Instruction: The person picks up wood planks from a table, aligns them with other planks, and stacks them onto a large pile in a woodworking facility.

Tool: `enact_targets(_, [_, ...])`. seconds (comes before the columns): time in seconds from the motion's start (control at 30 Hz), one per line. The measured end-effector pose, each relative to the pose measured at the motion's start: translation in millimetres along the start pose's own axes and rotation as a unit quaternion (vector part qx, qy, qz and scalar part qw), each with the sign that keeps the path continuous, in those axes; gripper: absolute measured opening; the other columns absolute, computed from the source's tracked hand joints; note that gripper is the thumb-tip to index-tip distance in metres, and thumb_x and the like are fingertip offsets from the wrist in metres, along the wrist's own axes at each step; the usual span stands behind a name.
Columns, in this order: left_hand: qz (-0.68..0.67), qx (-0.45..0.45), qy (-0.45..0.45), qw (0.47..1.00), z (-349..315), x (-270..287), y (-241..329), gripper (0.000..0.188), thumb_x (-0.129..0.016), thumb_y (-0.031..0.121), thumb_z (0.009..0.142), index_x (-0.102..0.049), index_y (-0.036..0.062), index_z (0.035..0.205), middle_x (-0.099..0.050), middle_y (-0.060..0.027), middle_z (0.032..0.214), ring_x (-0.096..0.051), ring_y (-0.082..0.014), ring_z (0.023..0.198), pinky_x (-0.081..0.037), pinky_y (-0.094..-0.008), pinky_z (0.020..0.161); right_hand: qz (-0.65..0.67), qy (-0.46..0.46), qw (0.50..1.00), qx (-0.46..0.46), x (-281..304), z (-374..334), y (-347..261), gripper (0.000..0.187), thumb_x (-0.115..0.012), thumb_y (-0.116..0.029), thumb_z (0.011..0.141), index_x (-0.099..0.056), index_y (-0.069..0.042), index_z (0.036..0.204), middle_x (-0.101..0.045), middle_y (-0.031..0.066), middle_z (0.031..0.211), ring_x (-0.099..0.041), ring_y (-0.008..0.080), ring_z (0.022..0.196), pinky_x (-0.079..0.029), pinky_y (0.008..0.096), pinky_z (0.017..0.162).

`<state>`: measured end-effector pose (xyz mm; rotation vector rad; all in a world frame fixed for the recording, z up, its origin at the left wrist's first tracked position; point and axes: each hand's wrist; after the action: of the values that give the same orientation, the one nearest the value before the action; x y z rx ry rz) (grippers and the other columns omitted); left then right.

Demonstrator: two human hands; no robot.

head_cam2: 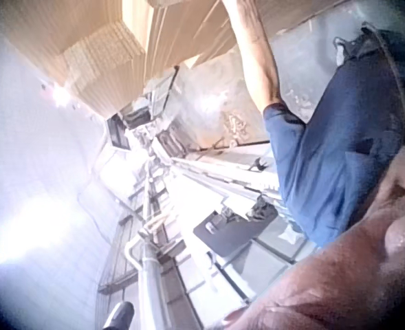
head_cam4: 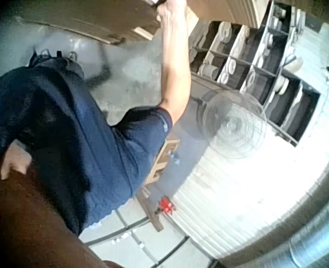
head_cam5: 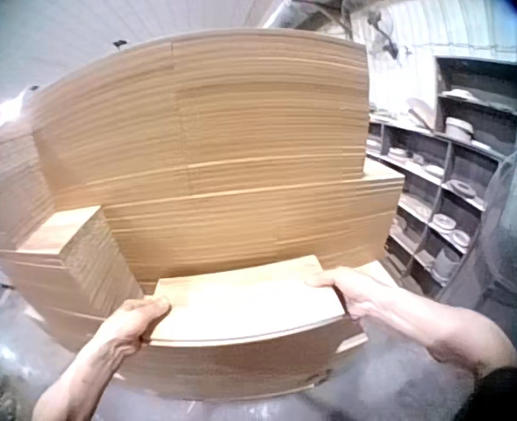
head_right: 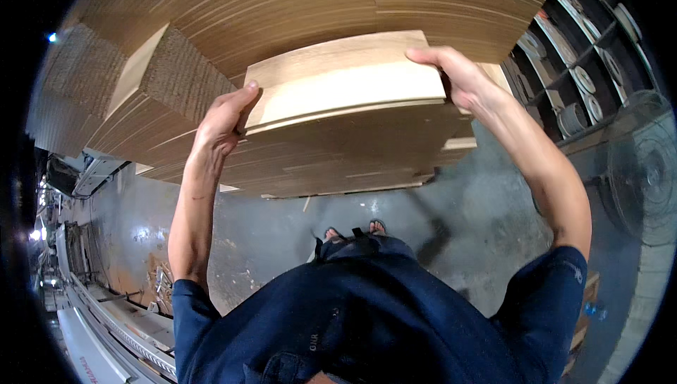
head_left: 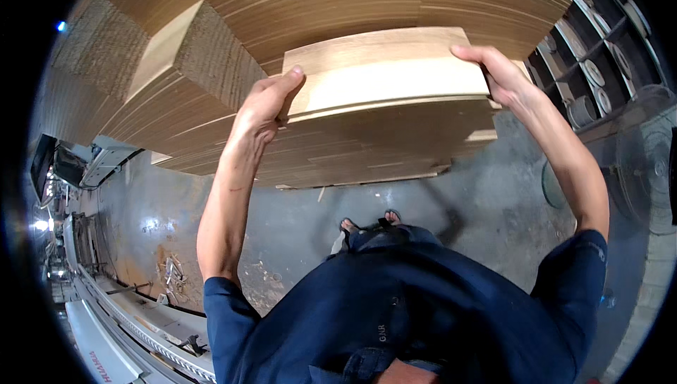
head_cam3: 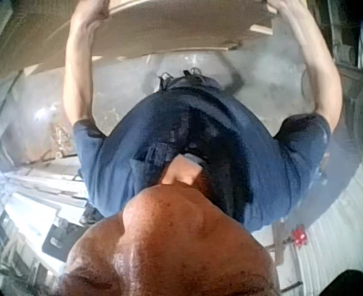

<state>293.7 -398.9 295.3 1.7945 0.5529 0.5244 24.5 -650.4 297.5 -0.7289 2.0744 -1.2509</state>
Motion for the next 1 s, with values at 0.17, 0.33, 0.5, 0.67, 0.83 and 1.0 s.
enact_targets(0.17, [0.294,-0.418,0.200,0.836,-66.0,-33.8,-15.3,0.047,-0.067,0.022,0.088,-0.056,-0.0026,0.127,-0.060,-0.0198,0.125,-0.056,-0.0296,0.117,-0.041,-0.0401,0.102,-0.050,0.027,0.998,0.008,2.1,10.3,-8.2,0.044,-0.068,-0.019,0.087,-0.056,0.011,0.118,-0.065,0.0188,0.109,-0.065,0.0203,0.098,-0.053,0.0306,0.090])
enact_targets(0.33, [0.415,-0.497,-0.072,0.759,-104.4,-121.3,-77.3,0.060,-0.070,0.030,0.085,-0.052,-0.0076,0.128,-0.048,-0.0263,0.136,-0.043,-0.0416,0.130,-0.035,-0.0493,0.109,-0.167,0.034,0.984,0.056,-21.7,16.7,-29.0,0.037,-0.073,-0.029,0.083,-0.061,0.002,0.100,-0.064,0.0093,0.084,-0.061,0.0129,0.070,-0.053,0.0274,0.064])
enact_targets(0.5, [0.595,-0.234,-0.011,0.769,-36.7,-155.9,-64.4,0.078,-0.049,0.063,0.089,-0.061,-0.0128,0.101,-0.063,-0.0316,0.092,-0.065,-0.0402,0.091,-0.049,-0.0520,0.082,-0.112,0.013,0.994,-0.017,-39.8,19.3,-64.6,0.022,-0.065,-0.019,0.088,-0.056,-0.011,0.071,-0.050,-0.0023,0.054,-0.047,0.0095,0.043,-0.038,0.0263,0.038])
enact_targets(0.67, [0.557,-0.148,-0.094,0.812,18.1,-190.2,-57.5,0.081,-0.035,0.070,0.092,-0.068,-0.0045,0.097,-0.069,-0.0220,0.084,-0.070,-0.0321,0.081,-0.054,-0.0452,0.075,-0.080,0.000,0.997,-0.012,-67.0,15.9,-60.9,0.014,-0.062,-0.019,0.087,-0.059,-0.009,0.079,-0.056,0.0008,0.060,-0.052,0.0128,0.045,-0.044,0.0272,0.039])
enact_targets(0.83, [0.455,-0.387,-0.295,0.746,-1.3,-301.6,-43.1,0.074,-0.050,0.056,0.093,-0.040,0.0019,0.142,-0.040,-0.0208,0.147,-0.040,-0.0316,0.135,-0.036,-0.0419,0.109,-0.163,0.066,0.984,0.028,-54.9,7.1,-49.5,0.024,-0.072,-0.026,0.082,-0.061,-0.005,0.079,-0.055,0.0005,0.057,-0.043,0.0024,0.035,-0.036,0.0175,0.028])
enact_targets(1.0, [0.511,-0.412,-0.169,0.736,-50.2,-315.0,-18.5,0.079,-0.056,0.052,0.091,-0.034,-0.0024,0.144,-0.035,-0.0312,0.144,-0.046,-0.0352,0.128,-0.042,-0.0455,0.104,-0.125,0.041,0.991,0.009,-29.1,10.8,-43.7,0.024,-0.068,-0.025,0.085,-0.059,-0.005,0.075,-0.052,-0.0015,0.052,-0.037,0.0001,0.031,-0.027,0.0138,0.025])
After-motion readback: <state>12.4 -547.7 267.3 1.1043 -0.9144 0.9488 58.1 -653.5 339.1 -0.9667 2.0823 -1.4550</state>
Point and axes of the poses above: each hand's wrist, its own z-axis towards the middle knuckle, its own x-axis out of the back of the hand, y = z × x
